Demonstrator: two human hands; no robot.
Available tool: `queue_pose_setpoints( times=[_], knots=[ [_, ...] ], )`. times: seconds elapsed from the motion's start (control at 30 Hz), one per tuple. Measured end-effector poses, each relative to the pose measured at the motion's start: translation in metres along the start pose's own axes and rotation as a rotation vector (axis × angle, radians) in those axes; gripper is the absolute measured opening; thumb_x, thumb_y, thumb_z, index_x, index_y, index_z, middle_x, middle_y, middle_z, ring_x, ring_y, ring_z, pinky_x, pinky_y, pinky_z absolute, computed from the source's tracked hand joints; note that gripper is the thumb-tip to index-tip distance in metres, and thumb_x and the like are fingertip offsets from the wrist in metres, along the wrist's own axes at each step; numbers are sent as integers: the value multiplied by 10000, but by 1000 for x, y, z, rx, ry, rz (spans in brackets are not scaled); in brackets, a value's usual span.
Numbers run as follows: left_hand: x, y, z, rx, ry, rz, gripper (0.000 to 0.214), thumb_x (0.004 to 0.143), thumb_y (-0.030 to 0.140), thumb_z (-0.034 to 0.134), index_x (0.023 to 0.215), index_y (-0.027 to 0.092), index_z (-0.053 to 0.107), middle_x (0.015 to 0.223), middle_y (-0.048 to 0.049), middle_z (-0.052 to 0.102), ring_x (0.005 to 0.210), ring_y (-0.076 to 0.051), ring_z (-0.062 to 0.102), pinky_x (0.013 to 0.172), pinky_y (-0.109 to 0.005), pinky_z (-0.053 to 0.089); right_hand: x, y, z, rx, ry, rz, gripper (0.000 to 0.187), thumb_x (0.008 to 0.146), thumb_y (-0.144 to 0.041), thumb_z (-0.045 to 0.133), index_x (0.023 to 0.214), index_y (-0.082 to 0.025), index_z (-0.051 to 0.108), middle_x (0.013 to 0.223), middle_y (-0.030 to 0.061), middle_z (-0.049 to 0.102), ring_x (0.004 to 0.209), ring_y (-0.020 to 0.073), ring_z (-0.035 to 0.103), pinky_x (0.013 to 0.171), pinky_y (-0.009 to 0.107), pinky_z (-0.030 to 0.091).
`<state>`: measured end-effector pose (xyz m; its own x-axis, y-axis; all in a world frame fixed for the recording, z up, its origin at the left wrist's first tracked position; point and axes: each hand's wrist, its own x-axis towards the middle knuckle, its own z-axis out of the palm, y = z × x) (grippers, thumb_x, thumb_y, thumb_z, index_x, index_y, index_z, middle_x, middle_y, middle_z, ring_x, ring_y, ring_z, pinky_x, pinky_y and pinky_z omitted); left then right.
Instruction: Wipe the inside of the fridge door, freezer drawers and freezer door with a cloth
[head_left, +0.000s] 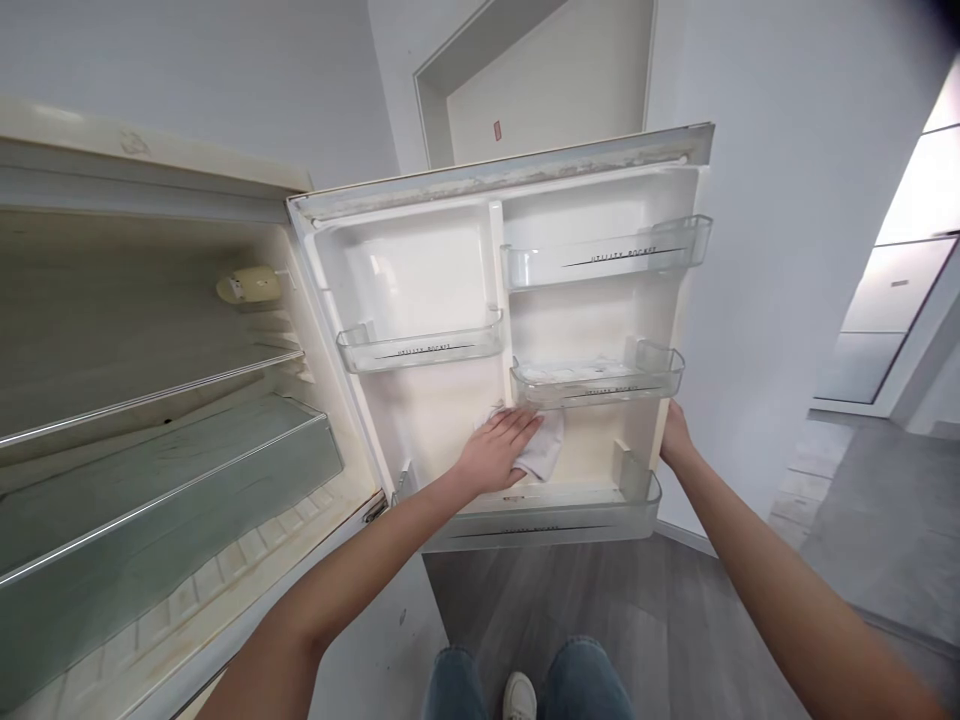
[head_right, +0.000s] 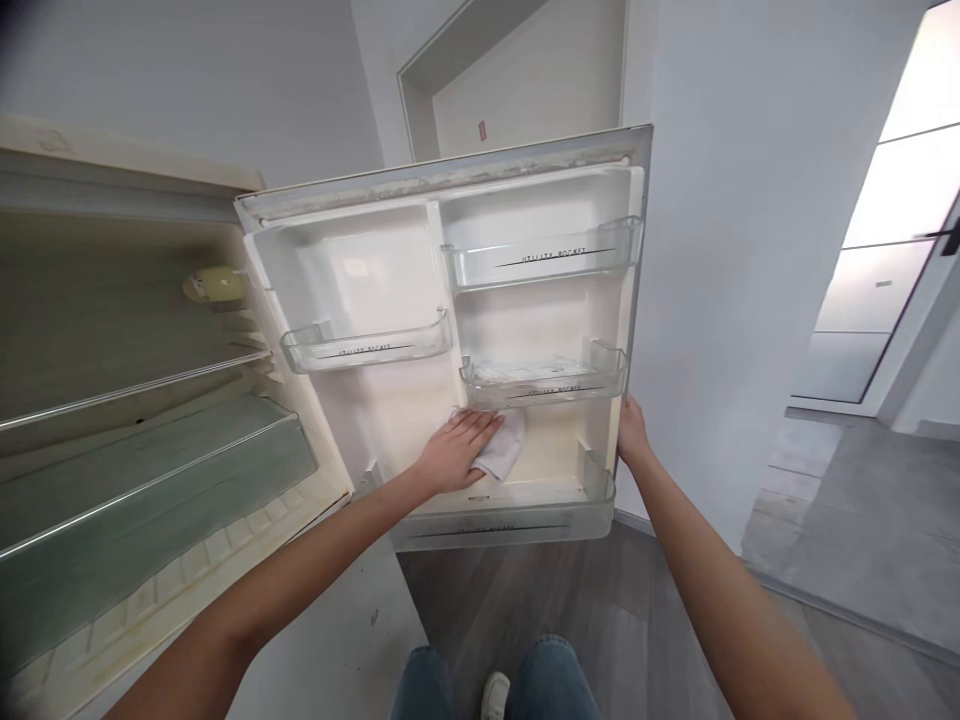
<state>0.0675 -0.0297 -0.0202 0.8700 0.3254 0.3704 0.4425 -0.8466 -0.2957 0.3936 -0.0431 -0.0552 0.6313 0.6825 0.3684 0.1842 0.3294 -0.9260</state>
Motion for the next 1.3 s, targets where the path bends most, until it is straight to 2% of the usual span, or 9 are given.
queue_pose_setpoints(
  times=[0.17,0.37,0.53,0.63,0.83,0.97,1.1,1.17,1.3],
  knots=[
    [29,12,8,14,61,-102,724,843,468,427,1460,145,231,1421,-149,532,1272,-292,502,1089,-445,354,0,0,0,11,1,-11,361,573,-547,565,667,-203,506,630,-2,528,647,160,447,623,321,415],
    [44,14,26,34,-36,303,797,838,398,469,1491,121,106,1618,-115,209,1474,-231,236,1194,-395,228,-5,-8,1,16,18,-13,452,584,-627,593,685,-187,564,672,33,595,661,182,513,617,330,445],
    [72,23,16,-31,9,-41,654,866,409,399,1457,164,262,1427,-135,542,1222,-288,565,892,-413,510,-5,-7,3,38,13,-23,464,615,-640,583,705,-185,569,684,30,600,691,189,537,632,331,458],
    [91,35,16,-39,28,-65,624,876,431,375,1435,161,310,1373,-137,589,1152,-299,607,812,-415,537,-4,-7,2,30,12,-19,476,610,-649,564,710,-184,566,698,36,600,718,198,542,655,342,458],
    [111,55,35,-28,85,14,658,892,395,333,1474,118,200,1494,-133,464,1336,-279,463,1070,-436,425,-6,-11,2,-9,24,-94,469,629,-647,543,735,-190,575,755,58,638,807,229,563,757,374,466],
    [100,54,51,102,63,216,770,852,362,419,1474,15,126,1605,-160,232,1491,-256,191,1226,-406,205,-5,-9,2,-9,24,-93,497,629,-671,531,739,-188,570,700,40,618,755,212,550,737,373,465],
    [85,44,55,81,-50,399,799,823,361,476,1468,15,155,1610,-150,220,1496,-229,179,1247,-369,156,-5,-6,3,26,21,-80,517,607,-696,547,735,-194,550,657,14,589,693,189,522,694,357,458],
    [86,45,49,10,-41,349,792,825,358,462,1473,32,144,1612,-154,211,1495,-240,182,1247,-389,162,-5,-6,3,30,23,-78,521,601,-692,564,750,-193,558,676,18,595,707,192,524,701,356,457],
    [108,73,27,-226,81,-24,723,853,401,385,1474,103,166,1573,-166,316,1455,-294,285,1224,-483,231,-2,-5,2,-39,25,-139,509,656,-688,527,761,-192,569,734,50,615,772,212,553,737,362,468]
  ],
)
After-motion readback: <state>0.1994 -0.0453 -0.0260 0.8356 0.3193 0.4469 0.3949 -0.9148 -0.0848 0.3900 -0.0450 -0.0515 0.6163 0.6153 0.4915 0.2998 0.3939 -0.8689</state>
